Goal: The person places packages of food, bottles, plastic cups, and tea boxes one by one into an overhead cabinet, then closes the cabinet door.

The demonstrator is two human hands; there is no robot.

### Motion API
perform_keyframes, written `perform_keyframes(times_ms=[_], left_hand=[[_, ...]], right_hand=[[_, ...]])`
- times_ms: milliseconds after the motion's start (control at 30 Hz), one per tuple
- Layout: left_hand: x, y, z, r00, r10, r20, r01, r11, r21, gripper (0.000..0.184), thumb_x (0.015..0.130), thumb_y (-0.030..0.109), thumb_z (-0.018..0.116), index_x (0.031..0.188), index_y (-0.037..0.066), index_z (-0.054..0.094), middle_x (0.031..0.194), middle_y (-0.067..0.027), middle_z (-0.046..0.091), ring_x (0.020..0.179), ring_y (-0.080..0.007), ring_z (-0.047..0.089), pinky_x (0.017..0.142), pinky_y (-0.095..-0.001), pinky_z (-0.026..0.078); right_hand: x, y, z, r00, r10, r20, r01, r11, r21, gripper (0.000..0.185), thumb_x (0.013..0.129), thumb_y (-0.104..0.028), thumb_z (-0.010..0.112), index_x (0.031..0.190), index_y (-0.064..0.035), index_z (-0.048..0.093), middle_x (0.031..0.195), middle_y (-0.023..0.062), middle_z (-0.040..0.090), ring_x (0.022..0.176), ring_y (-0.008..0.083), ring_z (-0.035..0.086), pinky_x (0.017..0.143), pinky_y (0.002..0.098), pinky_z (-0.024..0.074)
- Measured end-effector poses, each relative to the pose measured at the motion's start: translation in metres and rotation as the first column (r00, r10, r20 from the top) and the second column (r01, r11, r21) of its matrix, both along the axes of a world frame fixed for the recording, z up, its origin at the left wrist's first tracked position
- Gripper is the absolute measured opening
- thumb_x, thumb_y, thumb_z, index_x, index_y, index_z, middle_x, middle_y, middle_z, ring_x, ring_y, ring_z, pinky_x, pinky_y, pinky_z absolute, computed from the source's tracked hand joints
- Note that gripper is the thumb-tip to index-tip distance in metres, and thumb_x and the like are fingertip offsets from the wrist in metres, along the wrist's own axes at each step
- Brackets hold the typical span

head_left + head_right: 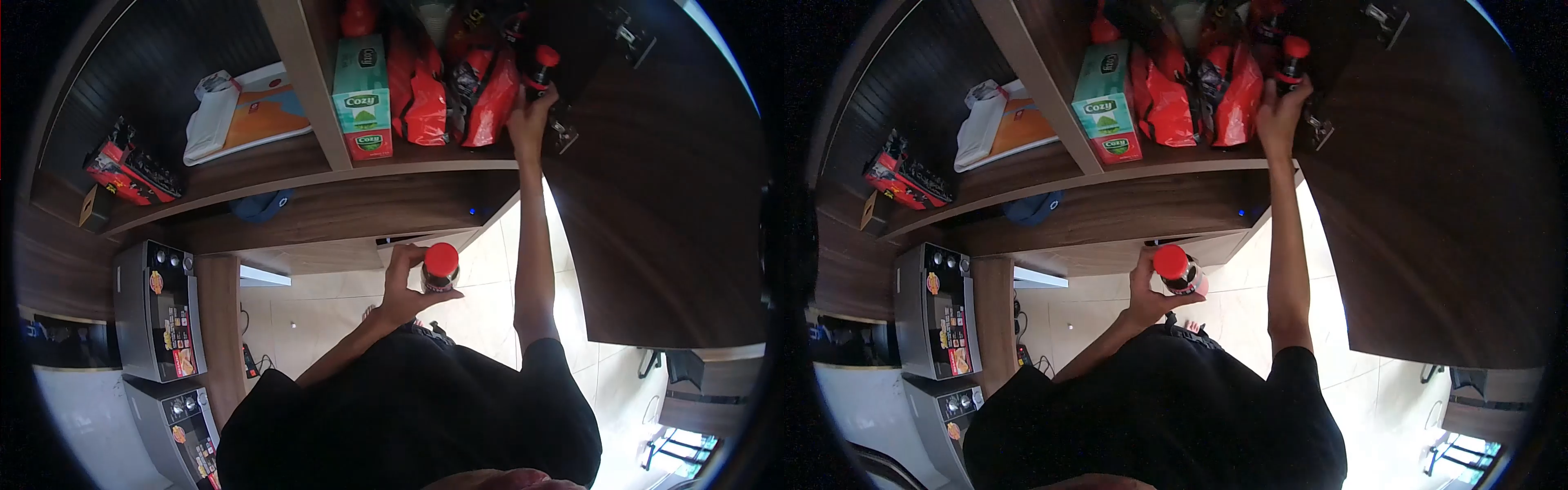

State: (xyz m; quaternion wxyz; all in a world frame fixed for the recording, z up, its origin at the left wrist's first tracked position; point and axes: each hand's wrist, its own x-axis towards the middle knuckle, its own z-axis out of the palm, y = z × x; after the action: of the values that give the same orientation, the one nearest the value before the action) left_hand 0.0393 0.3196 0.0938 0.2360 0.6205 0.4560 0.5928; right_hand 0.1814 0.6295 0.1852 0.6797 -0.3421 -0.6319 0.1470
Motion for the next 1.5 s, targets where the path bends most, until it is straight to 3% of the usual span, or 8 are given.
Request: perform_keyframes(times_ms=[600,800,933,1033,1067,1133,1300,1500], left_hand=[[-0.016,-0.023,-0.009,0.995,-0.022,-0.099,0.008,0.99,-0.139,0.08,0.065,0.042,0.089,0.124,0.003,0.054,0.11,-0.0095,0.059,0.108,-0.0274,0.047,0.093,-0.0404,0.043],[-0.026,-0.024,-0.003,1.0,0.005,-0.014,-0.007,0.987,-0.163,0.08,0.06,0.039,0.092,0.123,0.004,0.057,0.113,-0.008,0.06,0.108,-0.0257,0.047,0.092,-0.0392,0.043],[-0.017,-0.003,0.02,0.994,0.004,0.105,0.001,0.999,-0.046,0.082,0.056,0.033,0.095,0.123,0.005,0.057,0.116,-0.0115,0.057,0.105,-0.0275,0.05,0.092,-0.0398,0.043],[-0.007,0.028,0.045,1.0,-0.016,-0.026,0.018,0.998,0.067,0.078,0.058,0.024,0.094,0.123,0.004,0.055,0.114,-0.0119,0.053,0.109,-0.0282,0.054,0.094,-0.0399,0.044],[0.006,0.04,0.043,0.992,-0.068,0.107,0.066,0.998,0.021,0.079,0.057,0.03,0.093,0.123,0.006,0.055,0.115,-0.0129,0.054,0.106,-0.032,0.052,0.091,-0.0424,0.042],[0.025,0.054,0.059,0.97,-0.157,0.185,0.171,0.983,-0.065,0.082,0.057,0.033,0.092,0.125,0.005,0.054,0.118,-0.0137,0.052,0.105,-0.0331,0.052,0.092,-0.0422,0.041],[0.058,0.098,0.094,0.996,-0.061,-0.066,0.075,0.966,0.246,0.071,0.073,0.024,0.084,0.129,0.0,0.047,0.121,-0.0187,0.047,0.113,-0.0357,0.05,0.094,-0.0438,0.042],[0.054,0.142,0.075,0.995,0.014,-0.102,0.02,0.944,0.329,0.036,0.092,0.014,0.066,0.12,-0.002,0.051,0.115,-0.0208,0.049,0.105,-0.0302,0.055,0.088,-0.0371,0.049]], right_hand=[[0.016,0.094,-0.051,0.947,0.269,-0.173,-0.318,0.858,-0.403,0.045,0.097,-0.03,0.055,0.13,-0.0014,0.05,0.129,0.0162,0.052,0.118,0.0256,0.051,0.1,0.0409,0.0426],[0.013,-0.05,-0.059,0.998,-0.05,0.04,0.055,0.993,-0.109,0.043,0.104,-0.027,0.047,0.134,0.0028,0.049,0.136,0.0175,0.051,0.125,0.0271,0.049,0.107,0.0393,0.0381],[0.013,-0.202,-0.08,0.937,0.347,-0.034,-0.338,0.882,-0.328,0.057,0.105,-0.047,0.035,0.122,0.0031,0.055,0.122,0.0129,0.06,0.117,0.0225,0.054,0.104,0.0381,0.0382],[0.022,-0.265,-0.112,0.873,0.424,0.239,-0.295,0.852,-0.433,0.044,0.085,-0.015,0.067,0.123,0.0014,0.052,0.13,0.0213,0.052,0.124,0.0308,0.049,0.105,0.0427,0.0353],[0.025,-0.278,-0.106,0.804,0.41,0.431,-0.229,0.881,-0.413,0.045,0.079,-0.007,0.07,0.12,0.0004,0.054,0.128,0.0219,0.052,0.122,0.0315,0.05,0.103,0.0427,0.0373],[0.013,-0.285,-0.089,0.96,0.22,0.171,-0.103,0.852,-0.513,0.039,0.074,-0.001,0.071,0.111,-0.0002,0.057,0.118,0.0206,0.053,0.113,0.0338,0.053,0.098,0.0433,0.0408],[0.01,-0.223,-0.05,0.996,0.087,0.026,-0.078,0.965,-0.249,0.044,0.088,-0.007,0.063,0.126,0.0063,0.045,0.115,0.0185,0.056,0.105,0.0292,0.054,0.092,0.0387,0.0414],[0.017,-0.134,-0.024,0.931,-0.203,0.303,0.2,0.979,0.039,0.059,0.087,-0.009,0.06,0.136,0.0081,0.032,0.126,0.0303,0.039,0.116,0.0431,0.042,0.1,0.0456,0.0342]])
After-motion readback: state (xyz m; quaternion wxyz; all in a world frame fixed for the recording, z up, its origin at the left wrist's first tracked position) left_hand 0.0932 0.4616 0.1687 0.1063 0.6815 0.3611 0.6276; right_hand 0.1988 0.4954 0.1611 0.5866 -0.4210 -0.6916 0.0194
